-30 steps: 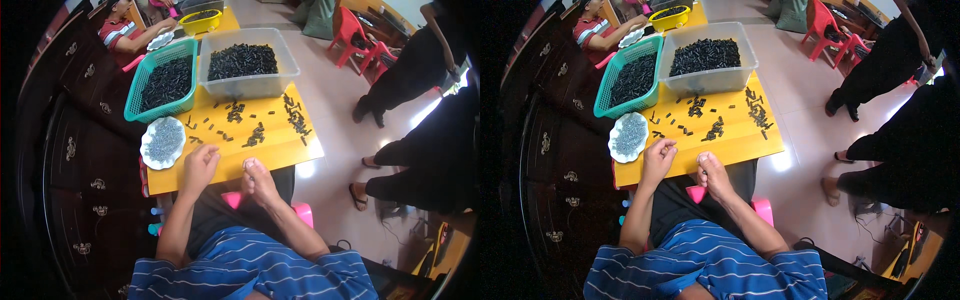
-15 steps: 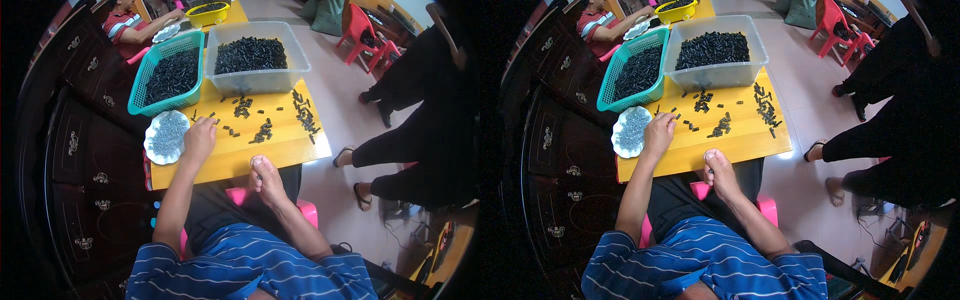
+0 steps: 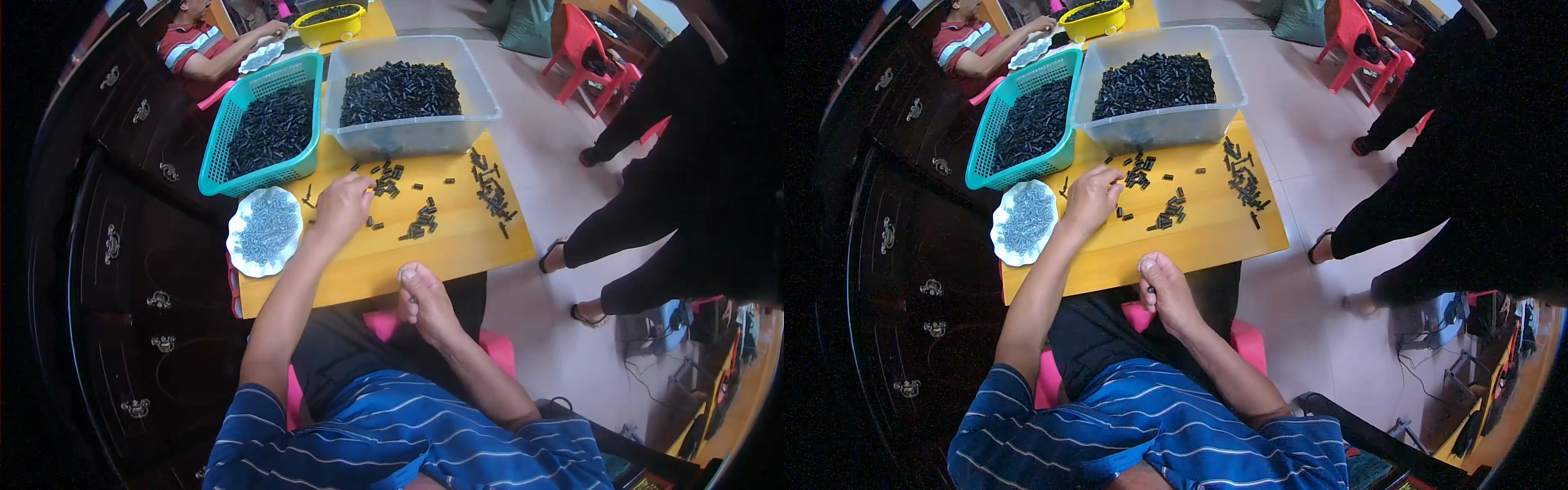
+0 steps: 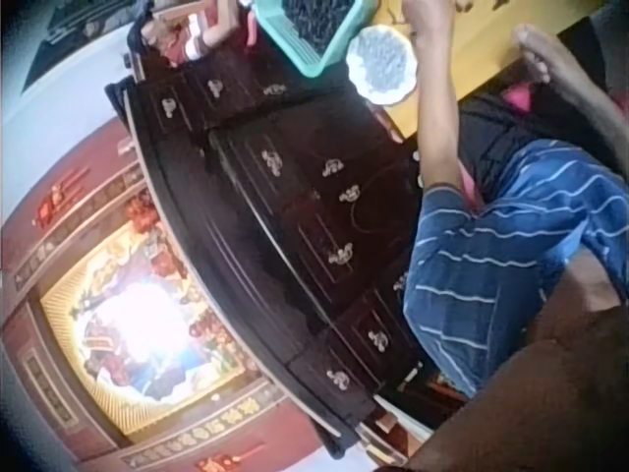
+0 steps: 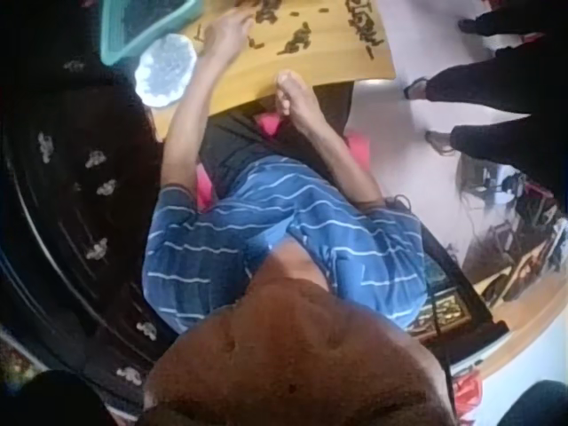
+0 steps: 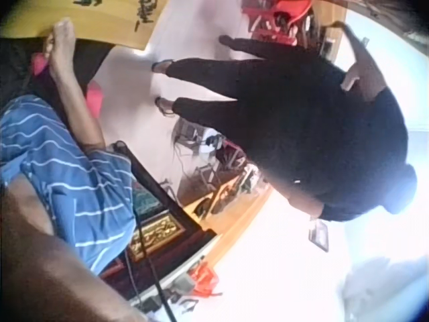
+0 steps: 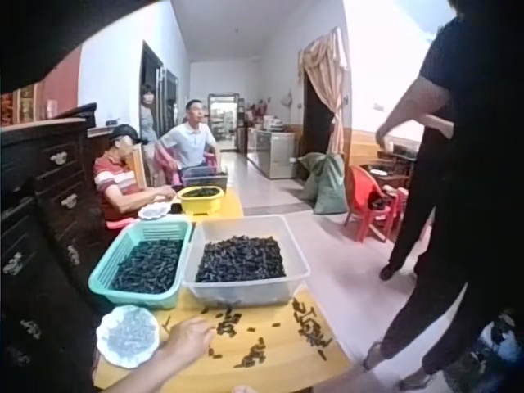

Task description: The person picks up a black metal component and a small silver fastener, then joins them together by hand. They repeat this process for multiple pairs of components taken from separate bins and place the assembled parts back onto the table.

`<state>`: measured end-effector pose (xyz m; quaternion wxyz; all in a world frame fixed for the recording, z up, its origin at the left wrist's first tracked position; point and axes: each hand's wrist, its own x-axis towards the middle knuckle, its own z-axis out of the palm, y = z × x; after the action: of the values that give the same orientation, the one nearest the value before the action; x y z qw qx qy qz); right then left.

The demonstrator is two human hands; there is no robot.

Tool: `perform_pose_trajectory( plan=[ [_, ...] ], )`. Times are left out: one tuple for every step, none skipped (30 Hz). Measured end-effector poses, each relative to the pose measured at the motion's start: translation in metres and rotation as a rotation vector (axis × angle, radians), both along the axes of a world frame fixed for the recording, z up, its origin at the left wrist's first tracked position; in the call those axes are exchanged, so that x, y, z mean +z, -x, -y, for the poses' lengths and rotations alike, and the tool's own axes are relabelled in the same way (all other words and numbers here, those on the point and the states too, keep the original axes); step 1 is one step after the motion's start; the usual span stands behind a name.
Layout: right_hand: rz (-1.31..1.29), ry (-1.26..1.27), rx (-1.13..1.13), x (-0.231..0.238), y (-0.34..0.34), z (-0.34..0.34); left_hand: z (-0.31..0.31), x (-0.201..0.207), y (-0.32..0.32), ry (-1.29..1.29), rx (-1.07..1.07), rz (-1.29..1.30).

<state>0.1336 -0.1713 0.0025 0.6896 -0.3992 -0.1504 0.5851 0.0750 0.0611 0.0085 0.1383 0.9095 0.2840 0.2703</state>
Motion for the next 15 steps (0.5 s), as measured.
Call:
perform_pose_trajectory(
  plan=[
    [-0.007,0.005,0.002,0.000,0.000,0.000,-0.001,-0.001,-0.004,-0.004,-0.015,-0.005],
    [-0.006,0.006,-0.001,0.000,-0.001,0.000,-0.002,-0.001,-0.008,-0.008,-0.029,-0.010],
    [-0.008,0.002,0.000,0.000,-0.002,-0.001,-0.002,-0.001,-0.011,-0.008,-0.033,-0.008],
    [-0.009,-0.001,0.000,0.000,-0.002,-0.001,-0.002,-0.002,-0.014,-0.012,-0.039,-0.021],
    [-0.007,-0.003,-0.004,0.000,-0.003,-0.001,-0.003,-0.002,-0.017,-0.017,-0.045,-0.033],
    [-0.007,0.000,-0.005,0.000,-0.003,-0.002,-0.003,-0.001,-0.019,-0.020,-0.049,-0.029],
    [-0.005,-0.004,-0.005,0.001,-0.004,-0.004,-0.003,0.000,-0.019,-0.011,-0.045,-0.065],
    [0.003,-0.016,-0.009,0.002,-0.004,-0.004,-0.004,0.001,-0.019,-0.004,-0.040,-0.100],
    [0.011,0.019,-0.002,0.004,-0.002,-0.001,-0.003,-0.001,-0.017,-0.020,-0.042,-0.091],
    [0.026,0.045,0.005,0.006,-0.002,-0.002,-0.003,-0.003,-0.015,-0.014,-0.047,-0.082],
    [0.031,0.044,0.013,0.006,-0.001,-0.001,-0.004,-0.005,-0.014,-0.011,-0.052,-0.071],
    [0.024,0.044,0.012,0.005,-0.001,0.000,-0.004,-0.005,-0.014,-0.037,-0.054,-0.055],
    [0.033,0.035,0.007,0.001,-0.001,0.002,-0.003,-0.006,-0.015,-0.018,-0.067,-0.069],
    [0.040,0.026,0.005,-0.001,-0.001,0.003,-0.002,-0.006,-0.015,0.001,-0.076,-0.086],
    [0.055,0.001,0.002,-0.001,-0.001,0.004,-0.002,-0.005,-0.016,-0.024,-0.077,-0.072]
  ],
)
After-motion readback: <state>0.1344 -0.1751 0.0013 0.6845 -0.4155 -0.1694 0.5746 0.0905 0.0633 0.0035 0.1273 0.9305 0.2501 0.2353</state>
